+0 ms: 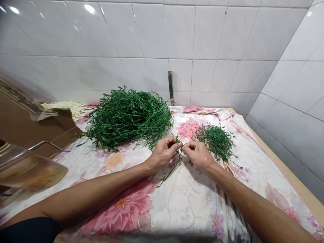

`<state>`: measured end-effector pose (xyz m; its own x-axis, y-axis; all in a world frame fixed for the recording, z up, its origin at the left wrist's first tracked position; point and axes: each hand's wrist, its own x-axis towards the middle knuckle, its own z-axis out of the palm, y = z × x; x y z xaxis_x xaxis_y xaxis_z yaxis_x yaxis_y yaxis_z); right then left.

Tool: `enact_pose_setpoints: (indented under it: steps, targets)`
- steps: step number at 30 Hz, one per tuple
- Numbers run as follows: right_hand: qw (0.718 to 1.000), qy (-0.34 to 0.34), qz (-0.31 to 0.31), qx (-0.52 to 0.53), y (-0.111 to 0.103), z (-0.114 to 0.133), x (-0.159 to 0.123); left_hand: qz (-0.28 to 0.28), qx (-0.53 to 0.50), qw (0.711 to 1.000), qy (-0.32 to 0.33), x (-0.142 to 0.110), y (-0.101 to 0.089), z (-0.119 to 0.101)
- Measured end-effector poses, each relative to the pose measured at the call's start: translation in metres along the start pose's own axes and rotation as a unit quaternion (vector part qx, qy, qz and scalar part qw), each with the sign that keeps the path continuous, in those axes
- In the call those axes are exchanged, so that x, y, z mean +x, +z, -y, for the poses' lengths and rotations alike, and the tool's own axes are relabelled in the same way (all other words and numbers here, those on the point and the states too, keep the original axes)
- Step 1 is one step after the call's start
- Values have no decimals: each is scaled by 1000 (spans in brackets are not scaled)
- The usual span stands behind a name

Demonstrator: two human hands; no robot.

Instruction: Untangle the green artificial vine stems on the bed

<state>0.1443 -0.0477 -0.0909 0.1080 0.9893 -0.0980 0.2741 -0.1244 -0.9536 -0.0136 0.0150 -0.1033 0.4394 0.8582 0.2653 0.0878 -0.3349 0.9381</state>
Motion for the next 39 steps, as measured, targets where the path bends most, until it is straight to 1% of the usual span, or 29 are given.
enact_pose_setpoints:
  steps: [2,3,4,5,6,7,9,10,12,15,18,19,22,24,25,26,27,28,29,30,31,32,33,34,35,37,39]
  targets:
    - [999,30,-20,-36,-1,-2,1,-2,80,993,92,-2,-2,-8]
    - [997,45,-36,-58,-1,-2,0,0,102,986,133,-3,-4,-12]
    - [994,50,-51,-77,-1,-2,0,5,117,981,156,-4,-5,-16]
    - [993,42,-62,-91,-1,-2,0,2,121,979,164,-4,-7,-18]
    - [993,22,-66,-100,-2,-1,-1,2,116,981,154,-3,-8,-19]
    - [992,-8,-65,-104,-3,1,-2,9,100,987,127,-2,-8,-18]
    - [989,-68,-72,-111,-7,3,-2,30,40,998,50,1,-9,-14]
    - [986,-87,-83,-119,-10,5,-2,43,1,999,12,3,-10,-11]
    - [978,-101,-111,-143,-19,7,-2,61,-63,995,-45,5,-10,-5]
    - [961,-111,-157,-198,-38,10,-3,86,-116,984,-104,6,-11,0]
    - [932,-151,-224,-241,-61,12,-4,97,-150,974,-140,5,-11,1]
    - [918,-166,-247,-264,-69,12,-3,98,-157,972,-147,5,-10,1]
    - [855,-216,-298,-366,-88,11,-1,101,-164,969,-156,4,-9,1]
    - [811,-252,-325,-416,-94,10,0,104,-160,970,-153,4,-9,0]
    - [794,-271,-339,-425,-93,9,0,106,-156,971,-150,3,-8,-1]
    - [786,-290,-349,-420,-90,9,-1,107,-150,972,-149,2,-8,-3]
    - [790,-303,-350,-401,-85,10,-4,109,-143,972,-149,1,-7,-5]
    - [809,-308,-337,-369,-78,11,-7,111,-138,973,-150,0,-7,-7]
    - [847,-296,-301,-324,-69,13,-10,113,-136,973,-151,-2,-6,-10]
    - [892,-267,-242,-273,-59,14,-13,117,-138,972,-151,-4,-5,-12]
    - [932,-225,-162,-232,-50,16,-16,124,-143,970,-150,-6,-4,-13]
    - [959,-181,-80,-204,-41,18,-18,131,-150,968,-150,-7,-3,-14]
    - [972,-151,-30,-180,-34,19,-19,137,-157,966,-151,-9,-2,-15]
    - [978,-133,15,-163,-29,20,-20,142,-162,964,-153,-10,-1,-15]
    - [980,-126,41,-151,-25,20,-19,146,-164,963,-159,-11,-1,-14]
    - [982,-120,58,-134,-22,20,-17,145,-165,960,-173,-12,-1,-12]
    - [986,-96,52,-123,-22,17,-14,141,-160,960,-183,-11,-1,-11]
